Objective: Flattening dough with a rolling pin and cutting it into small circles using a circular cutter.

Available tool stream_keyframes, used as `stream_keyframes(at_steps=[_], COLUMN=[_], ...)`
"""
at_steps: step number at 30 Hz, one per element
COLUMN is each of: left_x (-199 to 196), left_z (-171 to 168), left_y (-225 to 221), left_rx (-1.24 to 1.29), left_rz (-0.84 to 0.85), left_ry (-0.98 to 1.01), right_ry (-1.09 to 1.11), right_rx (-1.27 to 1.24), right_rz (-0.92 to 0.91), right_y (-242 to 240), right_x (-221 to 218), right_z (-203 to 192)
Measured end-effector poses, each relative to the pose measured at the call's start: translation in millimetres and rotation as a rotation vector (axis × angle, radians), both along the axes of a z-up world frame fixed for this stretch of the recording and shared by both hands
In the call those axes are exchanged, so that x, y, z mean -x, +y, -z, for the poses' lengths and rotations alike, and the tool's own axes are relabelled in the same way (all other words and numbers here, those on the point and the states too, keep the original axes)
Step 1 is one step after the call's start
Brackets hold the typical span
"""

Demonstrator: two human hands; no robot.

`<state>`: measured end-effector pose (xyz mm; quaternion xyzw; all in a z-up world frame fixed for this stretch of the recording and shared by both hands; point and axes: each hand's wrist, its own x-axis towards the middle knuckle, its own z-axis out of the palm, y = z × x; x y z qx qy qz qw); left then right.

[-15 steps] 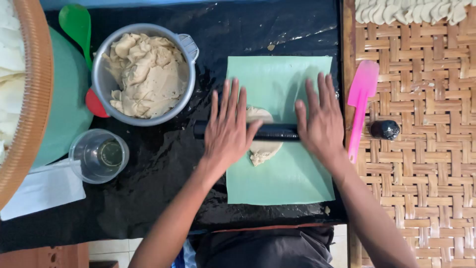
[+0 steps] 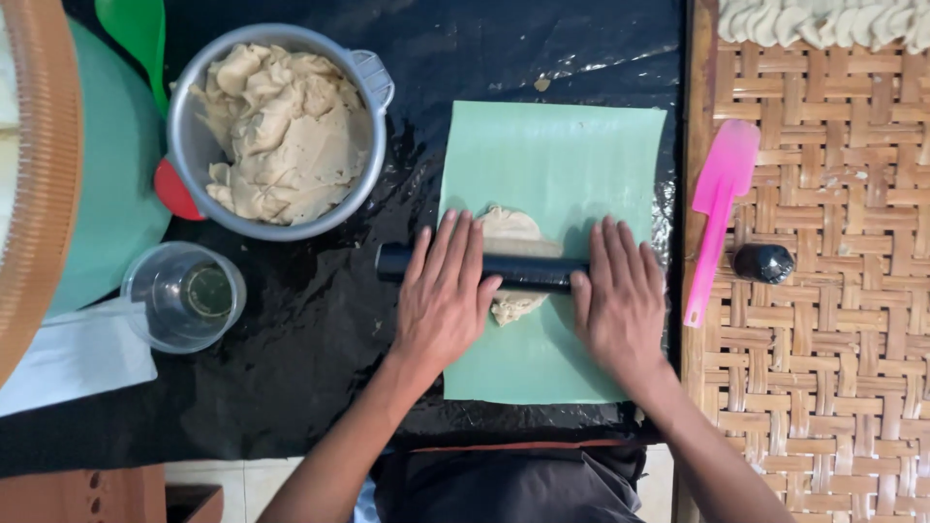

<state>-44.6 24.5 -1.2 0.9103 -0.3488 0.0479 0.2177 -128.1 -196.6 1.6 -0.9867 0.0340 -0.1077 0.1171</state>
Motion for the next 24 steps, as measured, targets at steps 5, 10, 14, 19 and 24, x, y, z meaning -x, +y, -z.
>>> stream_keyframes(at_steps=[5,10,14,19,24], left_x=[-44.5,-90.8,-121.3,-126.7,-84.0], left_z=[5.5,5.3,12.1,11.1,17.0], left_y=[-19.9,-40.3,-50.0,-53.8,-32.1], left_rx=[-0.085,-0.131,-0.105,0.025,0.113], left_rz=[-0.006,-0.027,-0.024,-0.059,0.005], left_ry=[-0.035,-0.020,-0.003,-0.080,-0.058], right_ry=[0.080,0.088,-0.042,-0.082,0.086], right_rx=[0.060,-0.056,-0.059,-0.072,-0.183], right_rz=[-0.002,-0.035,-0.005,0.039,-0.013], right_y=[-16.6,-37.7,-47.9,-65.0,-53.3], right_x=[-45.1,-91.8,-119.6,-139.6,-132.1], right_z=[-1.6,-5.3,-3.9,14.2,-10.6])
